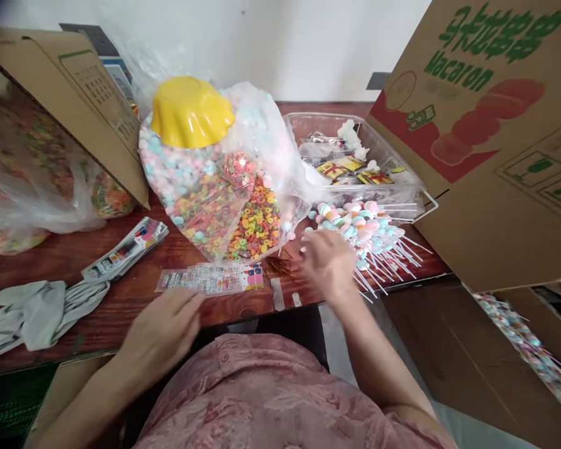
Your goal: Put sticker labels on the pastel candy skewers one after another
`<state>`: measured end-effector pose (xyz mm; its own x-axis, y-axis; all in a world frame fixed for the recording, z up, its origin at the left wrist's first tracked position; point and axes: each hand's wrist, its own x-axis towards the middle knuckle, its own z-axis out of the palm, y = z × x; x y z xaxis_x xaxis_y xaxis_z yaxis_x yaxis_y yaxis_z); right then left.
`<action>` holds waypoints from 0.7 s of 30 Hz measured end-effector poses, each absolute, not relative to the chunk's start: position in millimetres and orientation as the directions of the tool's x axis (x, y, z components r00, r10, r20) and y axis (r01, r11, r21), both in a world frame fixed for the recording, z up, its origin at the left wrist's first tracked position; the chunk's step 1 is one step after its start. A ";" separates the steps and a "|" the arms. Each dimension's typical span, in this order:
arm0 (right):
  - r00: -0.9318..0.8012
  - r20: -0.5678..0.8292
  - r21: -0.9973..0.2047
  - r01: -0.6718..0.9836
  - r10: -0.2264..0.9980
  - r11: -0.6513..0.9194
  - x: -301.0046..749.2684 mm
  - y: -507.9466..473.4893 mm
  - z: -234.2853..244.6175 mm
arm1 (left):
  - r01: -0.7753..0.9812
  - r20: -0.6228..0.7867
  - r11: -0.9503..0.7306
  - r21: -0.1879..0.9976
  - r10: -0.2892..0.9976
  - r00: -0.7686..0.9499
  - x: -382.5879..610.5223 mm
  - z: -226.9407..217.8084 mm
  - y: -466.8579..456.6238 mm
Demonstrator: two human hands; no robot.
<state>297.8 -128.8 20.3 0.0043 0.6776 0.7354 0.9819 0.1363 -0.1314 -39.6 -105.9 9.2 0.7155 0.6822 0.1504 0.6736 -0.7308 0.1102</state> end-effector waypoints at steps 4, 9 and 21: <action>0.175 0.767 0.028 0.952 0.618 -0.305 366.2 -150.1 23.0 | 0.589 -0.063 -0.805 -0.069 0.592 0.803 33.4 -2.4 -78.6; 0.287 0.782 0.006 0.885 0.554 -0.466 409.4 -157.0 41.5 | 0.537 0.067 -0.822 -0.189 0.534 0.843 32.1 -34.4 -68.1; 0.325 0.340 0.131 0.913 0.883 -0.386 494.6 -94.6 63.6 | 0.479 0.409 -0.866 -0.145 0.389 0.826 12.2 -40.6 -56.7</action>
